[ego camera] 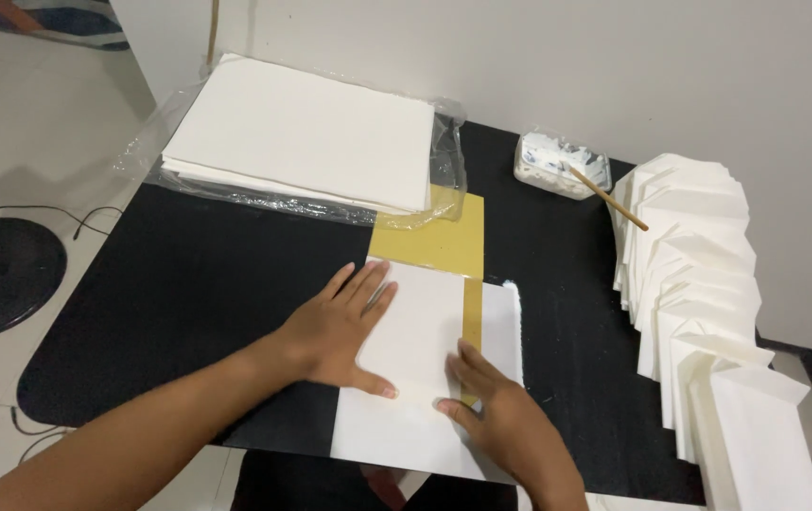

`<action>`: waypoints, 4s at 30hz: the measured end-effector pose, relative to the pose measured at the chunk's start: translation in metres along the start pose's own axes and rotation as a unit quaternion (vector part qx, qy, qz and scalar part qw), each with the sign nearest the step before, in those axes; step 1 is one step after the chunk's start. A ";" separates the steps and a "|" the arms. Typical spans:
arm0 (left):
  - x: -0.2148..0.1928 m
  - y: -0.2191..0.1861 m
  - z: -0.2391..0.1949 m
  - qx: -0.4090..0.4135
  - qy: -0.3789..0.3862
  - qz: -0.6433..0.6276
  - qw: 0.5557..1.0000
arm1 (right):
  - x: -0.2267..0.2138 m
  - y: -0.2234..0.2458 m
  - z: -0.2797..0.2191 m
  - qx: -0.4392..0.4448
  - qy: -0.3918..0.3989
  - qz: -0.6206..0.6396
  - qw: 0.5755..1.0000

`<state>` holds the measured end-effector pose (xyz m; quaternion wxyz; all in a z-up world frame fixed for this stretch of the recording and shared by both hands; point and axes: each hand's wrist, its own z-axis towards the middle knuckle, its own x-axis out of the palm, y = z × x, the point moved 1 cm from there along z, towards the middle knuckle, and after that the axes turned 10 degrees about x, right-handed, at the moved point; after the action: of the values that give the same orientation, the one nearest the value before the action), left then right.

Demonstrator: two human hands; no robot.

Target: The person applies white adhesive to the edges of a folded white paper box using a brush, then places a yellow paper sheet on top and presses it down. They continue applying adhesive to the edges of the yellow sheet and smooth it onto the white box.

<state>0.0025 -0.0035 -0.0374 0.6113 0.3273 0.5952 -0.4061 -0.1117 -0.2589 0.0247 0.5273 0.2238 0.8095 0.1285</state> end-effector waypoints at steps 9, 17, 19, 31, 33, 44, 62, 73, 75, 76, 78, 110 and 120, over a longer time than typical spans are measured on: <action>0.007 -0.081 -0.069 -0.010 -0.138 0.109 0.984 | 0.004 0.001 -0.003 -0.026 0.001 -0.015 1.000; 0.017 -0.101 -0.116 0.085 -0.114 0.164 0.976 | 0.003 0.003 -0.003 -0.040 -0.009 -0.014 0.999; 0.019 -0.095 -0.124 0.110 -0.108 0.163 0.975 | 0.004 -0.001 -0.002 -0.061 -0.023 -0.010 0.998; -0.003 0.027 -0.036 0.033 -0.027 -0.080 0.996 | 0.006 -0.001 -0.002 -0.007 -0.007 0.011 1.000; -0.009 0.048 -0.015 0.006 0.043 -0.037 0.998 | 0.009 -0.005 0.000 -0.050 -0.036 0.009 0.998; -0.021 -0.008 -0.057 0.051 0.006 -0.078 0.996 | -0.003 0.012 -0.007 0.009 0.000 -0.002 1.000; -0.024 0.002 0.013 0.162 -0.005 -0.113 0.980 | 0.042 -0.015 -0.011 -0.094 -0.187 0.073 0.975; -0.071 -0.005 0.054 0.047 0.319 -0.156 0.933 | 0.056 -0.023 -0.087 0.327 -0.319 0.119 0.881; -0.057 0.000 0.053 0.068 0.280 -0.147 0.946 | 0.057 -0.028 -0.090 0.389 -0.258 0.102 0.878; -0.052 0.002 0.053 0.071 0.282 -0.150 0.945 | 0.058 -0.031 -0.092 0.419 -0.227 0.094 0.874; -0.044 0.003 0.052 0.079 0.248 -0.154 0.953 | 0.059 -0.034 -0.098 0.477 -0.163 0.078 0.860; -0.035 0.005 0.049 0.090 0.205 -0.151 0.963 | -0.009 -0.003 -0.042 0.327 -0.174 0.332 0.868; -0.049 0.000 0.051 0.071 0.239 -0.156 0.956 | -0.035 -0.004 0.010 0.284 -0.139 0.341 0.885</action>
<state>0.0282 -0.0432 0.0154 0.3557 0.3606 0.7368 -0.4478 -0.0917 -0.2803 0.0470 0.4718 0.6416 0.6039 0.0330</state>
